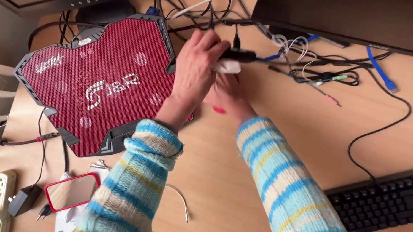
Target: Cleaning a computer desk by wiping the surface, keyboard, cooling pad, and monitor with a red cloth
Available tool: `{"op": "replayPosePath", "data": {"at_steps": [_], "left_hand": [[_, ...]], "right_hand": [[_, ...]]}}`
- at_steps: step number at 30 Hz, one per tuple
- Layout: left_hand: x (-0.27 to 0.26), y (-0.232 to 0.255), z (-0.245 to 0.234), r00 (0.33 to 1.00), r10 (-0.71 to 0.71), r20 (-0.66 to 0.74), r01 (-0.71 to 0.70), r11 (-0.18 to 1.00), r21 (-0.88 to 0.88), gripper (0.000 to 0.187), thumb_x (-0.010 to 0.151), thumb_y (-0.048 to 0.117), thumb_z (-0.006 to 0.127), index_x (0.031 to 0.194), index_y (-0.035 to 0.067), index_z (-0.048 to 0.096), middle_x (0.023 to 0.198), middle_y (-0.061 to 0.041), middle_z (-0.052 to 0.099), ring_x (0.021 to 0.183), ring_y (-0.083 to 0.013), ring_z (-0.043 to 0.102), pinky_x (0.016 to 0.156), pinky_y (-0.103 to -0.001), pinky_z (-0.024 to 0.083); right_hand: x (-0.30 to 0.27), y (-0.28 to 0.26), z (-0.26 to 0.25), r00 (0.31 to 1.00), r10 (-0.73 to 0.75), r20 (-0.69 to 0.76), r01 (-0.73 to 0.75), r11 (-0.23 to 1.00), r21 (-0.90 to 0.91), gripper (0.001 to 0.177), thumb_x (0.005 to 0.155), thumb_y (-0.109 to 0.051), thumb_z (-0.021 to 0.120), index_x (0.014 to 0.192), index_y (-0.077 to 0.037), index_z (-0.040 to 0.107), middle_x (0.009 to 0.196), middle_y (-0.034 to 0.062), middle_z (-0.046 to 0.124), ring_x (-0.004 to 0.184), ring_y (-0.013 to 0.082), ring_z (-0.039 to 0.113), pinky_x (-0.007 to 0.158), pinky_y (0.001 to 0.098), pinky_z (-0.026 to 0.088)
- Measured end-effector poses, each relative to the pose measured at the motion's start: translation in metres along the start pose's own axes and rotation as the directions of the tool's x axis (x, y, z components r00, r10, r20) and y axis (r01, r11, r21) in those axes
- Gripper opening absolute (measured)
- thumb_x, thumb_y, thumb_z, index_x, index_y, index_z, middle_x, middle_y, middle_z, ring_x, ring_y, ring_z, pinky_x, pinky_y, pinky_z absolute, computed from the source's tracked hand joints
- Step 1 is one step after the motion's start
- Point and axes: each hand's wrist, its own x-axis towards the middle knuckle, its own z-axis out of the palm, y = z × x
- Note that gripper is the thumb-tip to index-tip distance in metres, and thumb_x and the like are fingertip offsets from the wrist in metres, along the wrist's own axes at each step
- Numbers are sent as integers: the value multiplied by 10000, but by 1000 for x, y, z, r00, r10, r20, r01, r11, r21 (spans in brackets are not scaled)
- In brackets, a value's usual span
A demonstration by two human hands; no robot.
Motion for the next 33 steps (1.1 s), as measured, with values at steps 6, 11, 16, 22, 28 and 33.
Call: {"op": "replayPosePath", "data": {"at_steps": [6, 11, 16, 22, 28, 33], "left_hand": [[-45, -9, 61, 997, -59, 47, 58, 998, 32, 289, 924, 108, 585, 1182, 213, 660, 1025, 23, 537, 951, -216, 508, 795, -321, 492], [-74, -8, 101, 996, -71, 57, 68, 996, 56, 322, 985, 120, 539, 1288, 201, 617, 1112, 18, 530, 982, -207, 521, 788, -314, 505], [-90, -9, 103, 972, -115, 207, 86, 986, 144, 660, 896, -57, 578, 1505, 163, 449, 1349, -25, 453, 1043, -220, 538, 832, -312, 521], [-116, 41, 19, 970, -224, 89, 241, 913, -329, 557, 946, -133, 420, 1453, 79, 510, 1210, -156, 502, 1056, -368, 563, 878, -407, 505], [-256, 74, -18, 839, -338, 425, 506, 772, -384, 540, 654, -132, 477, 1138, 80, 589, 1175, -138, 539, 992, -412, 638, 833, -469, 548], [-343, 77, -40, 822, -211, 529, 380, 895, -234, 511, 587, -101, 617, 1026, 156, 667, 1252, -26, 564, 941, -310, 604, 791, -423, 533]], "right_hand": [[-108, -2, 4, 947, -243, -213, 313, 851, 422, 188, 676, -180, 682, 850, -187, 753, 940, -41, 690, 1082, 250, 626, 1046, 421, 461], [-179, 15, -35, 941, -249, -230, 337, 764, 550, 518, 672, -62, 689, 1165, -196, 778, 1285, -49, 742, 1327, 227, 604, 1200, 446, 382], [-252, 106, 19, 970, 130, -206, -8, 862, 507, 399, 685, -315, 804, 1083, -338, 796, 1248, -117, 754, 1385, 157, 586, 1174, 385, 358], [-300, 69, 44, 598, 738, -312, -604, 672, 429, 547, 684, -184, 673, 1188, -371, 774, 1371, -149, 688, 1297, 196, 623, 1171, 394, 381], [-285, -12, 63, 734, 583, -347, -436, 797, 418, 493, 641, -234, 719, 1122, -292, 809, 1372, -111, 706, 1292, 213, 635, 1087, 359, 428], [-230, -75, 40, 820, 487, -300, -326, 829, 455, 512, 647, -214, 712, 1147, -289, 793, 1415, -126, 667, 1374, 192, 565, 1163, 398, 370]]}}
